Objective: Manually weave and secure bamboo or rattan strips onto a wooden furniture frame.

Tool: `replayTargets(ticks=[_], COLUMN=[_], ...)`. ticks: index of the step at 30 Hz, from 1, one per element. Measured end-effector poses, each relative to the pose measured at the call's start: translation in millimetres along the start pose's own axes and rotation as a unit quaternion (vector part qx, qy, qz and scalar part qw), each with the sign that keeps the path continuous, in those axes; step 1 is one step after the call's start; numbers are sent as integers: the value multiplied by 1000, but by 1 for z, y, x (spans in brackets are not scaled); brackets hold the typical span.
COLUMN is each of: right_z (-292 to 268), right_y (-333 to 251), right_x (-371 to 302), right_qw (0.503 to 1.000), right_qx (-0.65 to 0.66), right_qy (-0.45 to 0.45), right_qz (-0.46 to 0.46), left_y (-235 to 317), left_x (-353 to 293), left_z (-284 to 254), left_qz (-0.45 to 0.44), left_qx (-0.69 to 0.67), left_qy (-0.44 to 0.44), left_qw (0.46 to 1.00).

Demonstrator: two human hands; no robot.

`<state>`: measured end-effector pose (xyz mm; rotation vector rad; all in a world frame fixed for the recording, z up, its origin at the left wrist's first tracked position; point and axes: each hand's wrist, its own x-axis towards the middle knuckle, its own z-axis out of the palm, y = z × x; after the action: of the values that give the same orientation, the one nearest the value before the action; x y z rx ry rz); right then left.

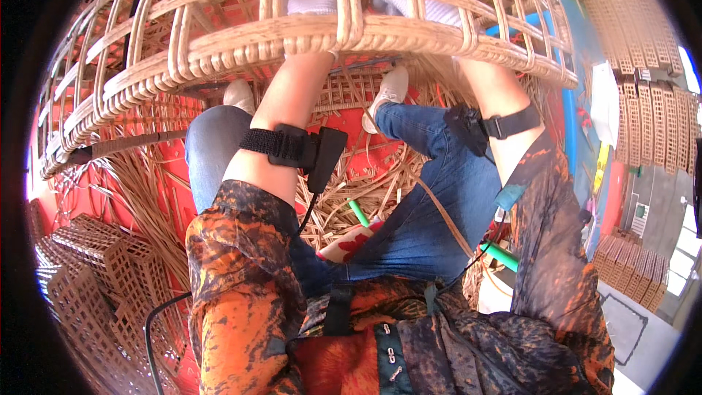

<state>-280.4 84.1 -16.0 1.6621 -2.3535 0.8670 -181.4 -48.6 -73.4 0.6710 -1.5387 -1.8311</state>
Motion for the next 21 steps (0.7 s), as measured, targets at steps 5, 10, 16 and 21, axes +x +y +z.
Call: replayTargets(ticks=[5,10,16,21], right_z=[-21,3,-107,-178], right_y=[19,19,-44,-84], right_x=[-9,-35,-98,-190], right_qw=[999,980,984,988], right_qx=[42,190,-69,-79], right_qy=[14,37,-143,-99], right_qz=[23,37,81,90], left_y=[3,-4,21,-10], left_x=[-6,-13,-45,-19], left_z=[22,-8,13,15], left_qz=[32,99,254,242], left_qx=[3,119,287,457], left_qy=[-29,-25,-24,15], left_qw=[999,988,923,856])
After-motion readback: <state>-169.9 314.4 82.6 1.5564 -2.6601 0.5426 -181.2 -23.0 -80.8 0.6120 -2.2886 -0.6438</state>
